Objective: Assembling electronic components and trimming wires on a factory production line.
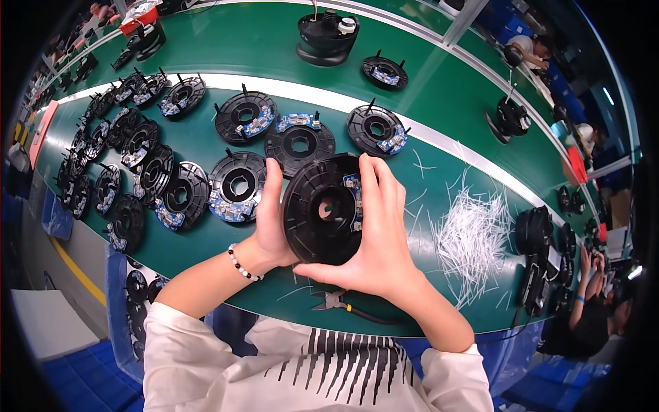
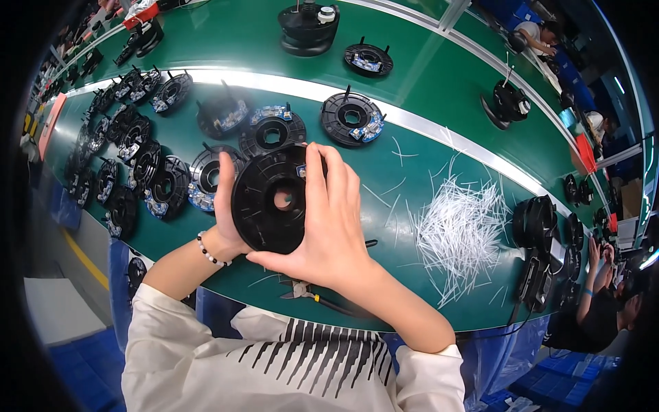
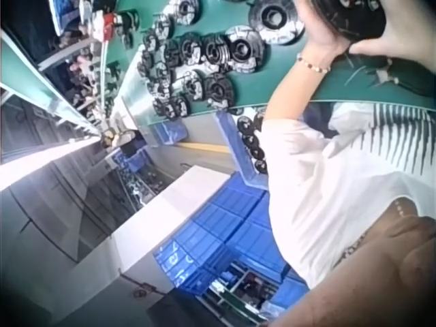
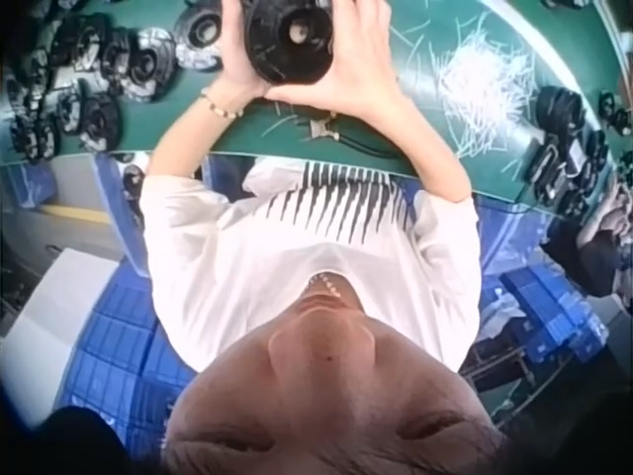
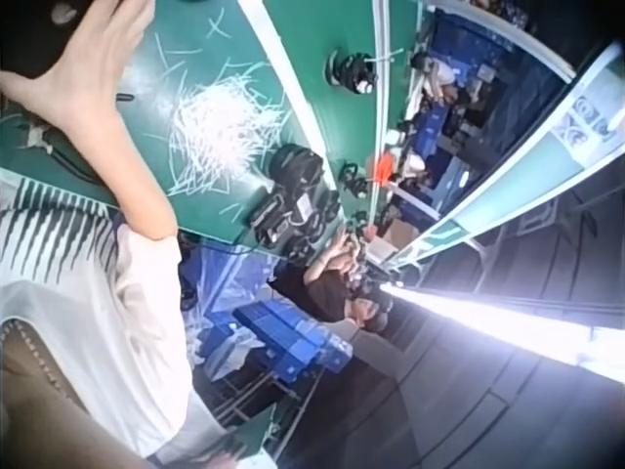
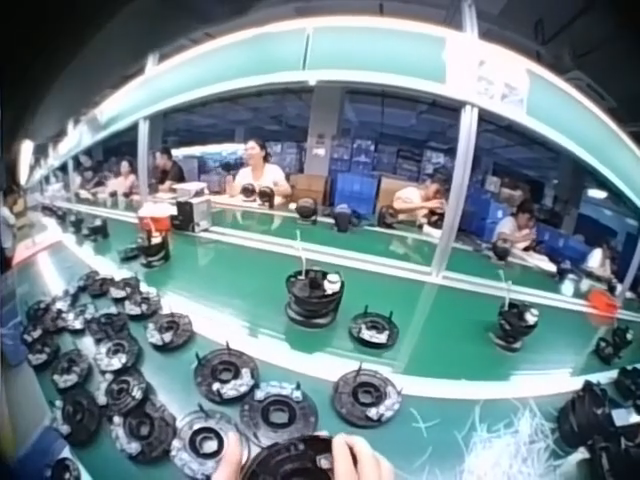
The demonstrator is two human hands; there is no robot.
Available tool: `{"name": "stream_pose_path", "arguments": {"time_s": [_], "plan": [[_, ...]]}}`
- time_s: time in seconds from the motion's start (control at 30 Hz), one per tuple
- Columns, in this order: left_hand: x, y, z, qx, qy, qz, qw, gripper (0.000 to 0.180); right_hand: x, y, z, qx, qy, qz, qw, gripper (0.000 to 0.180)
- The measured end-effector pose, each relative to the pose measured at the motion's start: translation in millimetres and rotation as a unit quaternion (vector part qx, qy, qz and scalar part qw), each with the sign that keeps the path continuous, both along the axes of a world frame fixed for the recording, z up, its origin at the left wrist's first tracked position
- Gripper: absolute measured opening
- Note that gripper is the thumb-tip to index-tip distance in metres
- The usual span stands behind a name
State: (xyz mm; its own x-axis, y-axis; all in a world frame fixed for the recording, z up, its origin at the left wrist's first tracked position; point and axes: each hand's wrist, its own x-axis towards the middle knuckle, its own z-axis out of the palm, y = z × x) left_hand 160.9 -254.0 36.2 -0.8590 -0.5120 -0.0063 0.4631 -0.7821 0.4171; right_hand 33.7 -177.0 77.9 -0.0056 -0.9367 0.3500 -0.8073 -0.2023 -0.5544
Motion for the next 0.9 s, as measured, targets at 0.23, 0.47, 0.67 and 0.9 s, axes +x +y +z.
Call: {"name": "stream_pose_path", "arguments": {"time_s": [0.23, 0.47, 0.67, 0.9], "plan": [[-0.3, 4.7, -1.7, -0.083, 0.010, 0.055, 0.995, 0.074, 2.6, -2.4, -9.1, -0.011, -0.035, -0.027, 0.999, 0.127], [-3.2, 4.5, 14.4, -0.102, 0.056, 0.106, 0.988, 0.070, 19.4, -5.5, -16.0, -0.084, -0.069, -0.061, 0.992, 0.126], [-26.1, -9.6, 45.9, 0.035, -0.084, 0.132, 0.987, 0.047, -12.5, 2.1, -6.5, -0.189, -0.084, -0.039, 0.978, 0.113], [17.0, -166.4, 15.1, -0.073, -0.249, 0.248, 0.933, 0.021, -165.9, 97.9, 23.3, -0.244, 0.076, -0.261, 0.931, 0.043]]}}
